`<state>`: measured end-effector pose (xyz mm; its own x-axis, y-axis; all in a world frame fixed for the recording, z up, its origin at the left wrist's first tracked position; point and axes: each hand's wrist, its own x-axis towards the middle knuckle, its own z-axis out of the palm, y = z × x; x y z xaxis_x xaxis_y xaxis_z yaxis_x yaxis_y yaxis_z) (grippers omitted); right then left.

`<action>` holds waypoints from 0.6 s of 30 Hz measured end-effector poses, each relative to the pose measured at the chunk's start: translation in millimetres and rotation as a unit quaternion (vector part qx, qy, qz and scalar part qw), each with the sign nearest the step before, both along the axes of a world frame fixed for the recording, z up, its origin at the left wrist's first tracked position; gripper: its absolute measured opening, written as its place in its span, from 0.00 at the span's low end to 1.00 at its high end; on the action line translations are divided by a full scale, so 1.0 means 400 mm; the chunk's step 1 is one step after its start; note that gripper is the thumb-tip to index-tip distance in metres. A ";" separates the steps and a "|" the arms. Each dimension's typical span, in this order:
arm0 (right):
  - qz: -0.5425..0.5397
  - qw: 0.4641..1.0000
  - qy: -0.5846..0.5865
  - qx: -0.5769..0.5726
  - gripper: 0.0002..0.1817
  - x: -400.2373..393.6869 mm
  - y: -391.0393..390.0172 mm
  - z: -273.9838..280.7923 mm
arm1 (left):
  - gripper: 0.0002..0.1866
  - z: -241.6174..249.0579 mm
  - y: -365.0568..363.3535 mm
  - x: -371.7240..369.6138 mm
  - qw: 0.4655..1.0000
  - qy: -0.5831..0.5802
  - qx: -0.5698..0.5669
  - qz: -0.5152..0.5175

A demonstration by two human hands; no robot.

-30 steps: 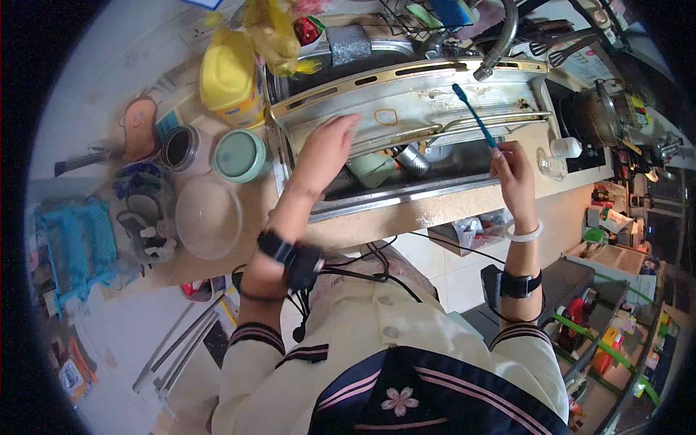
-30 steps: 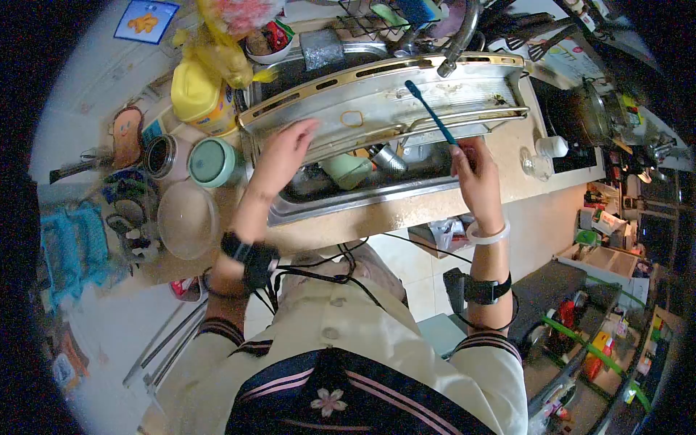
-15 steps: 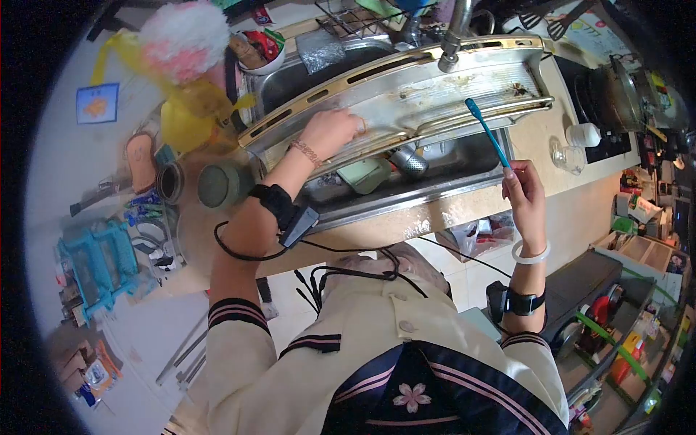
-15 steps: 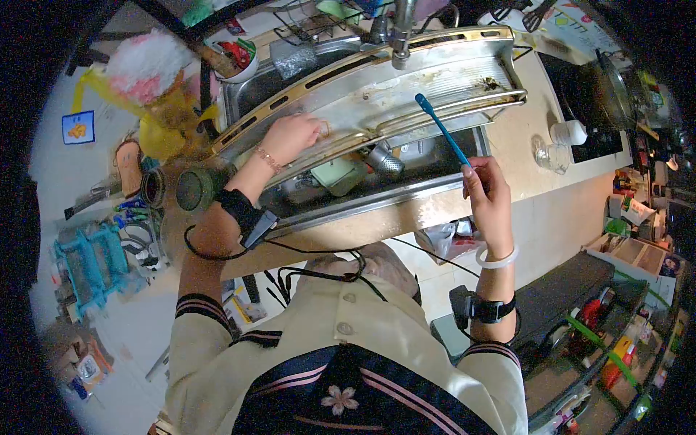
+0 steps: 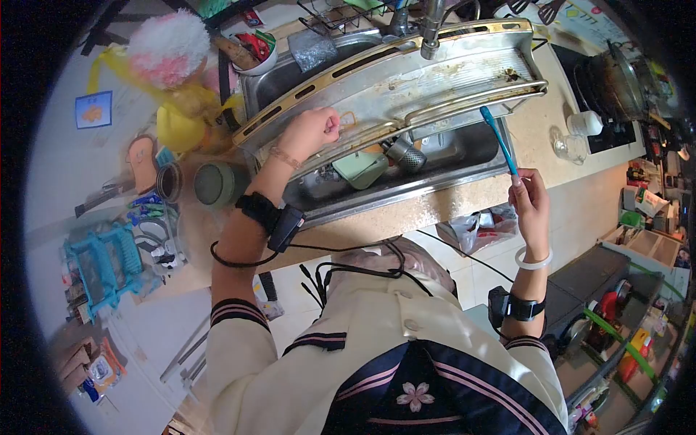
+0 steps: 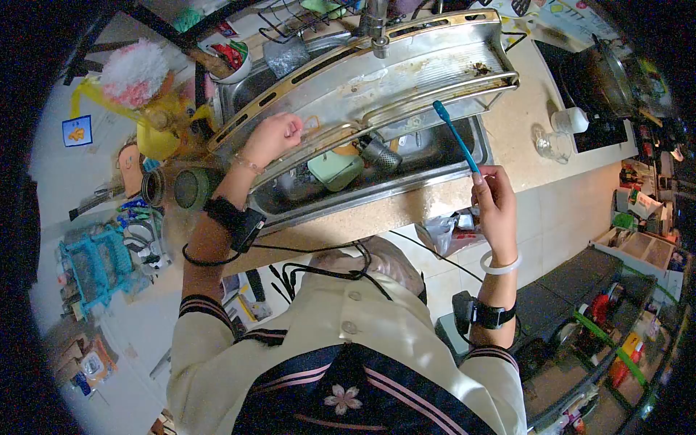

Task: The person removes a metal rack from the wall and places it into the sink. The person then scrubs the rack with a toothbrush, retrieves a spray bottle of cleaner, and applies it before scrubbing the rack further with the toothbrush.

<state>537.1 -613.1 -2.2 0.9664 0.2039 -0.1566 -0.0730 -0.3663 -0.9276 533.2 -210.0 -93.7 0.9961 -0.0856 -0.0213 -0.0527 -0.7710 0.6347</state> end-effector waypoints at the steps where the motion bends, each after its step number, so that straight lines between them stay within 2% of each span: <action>1: -0.001 1.000 -0.002 -0.006 0.07 -0.003 -0.005 0.003 | 0.08 0.006 -0.005 0.001 0.999 0.012 -0.030 0.015; 4: -0.011 1.000 -0.008 -0.009 0.07 -0.011 -0.027 0.004 | 0.07 -0.001 0.005 0.005 0.995 0.005 -0.096 0.014; 5: -0.014 1.000 -0.009 -0.008 0.07 -0.014 -0.034 0.001 | 0.07 -0.005 0.007 0.006 0.986 0.045 -0.158 0.022; 7: -0.023 1.000 -0.008 -0.009 0.07 -0.019 -0.055 -0.012 | 0.06 -0.010 0.011 0.008 0.952 0.125 -0.277 0.039; 10: -0.031 1.000 0.004 -0.002 0.07 -0.029 -0.068 -0.019 | 0.05 -0.014 0.007 0.007 0.902 0.141 -0.407 0.014; 13: -0.033 0.999 0.016 0.003 0.07 -0.037 -0.073 -0.021 | 0.04 -0.019 0.008 0.010 0.876 0.140 -0.460 0.040; 16: -0.036 0.999 0.012 0.004 0.07 -0.040 -0.083 -0.032 | 0.07 -0.007 0.022 0.019 0.897 0.117 -0.424 0.040; 18: -0.041 0.999 0.001 0.007 0.07 -0.040 -0.093 -0.035 | 0.07 0.017 0.024 0.019 0.920 0.053 -0.384 0.052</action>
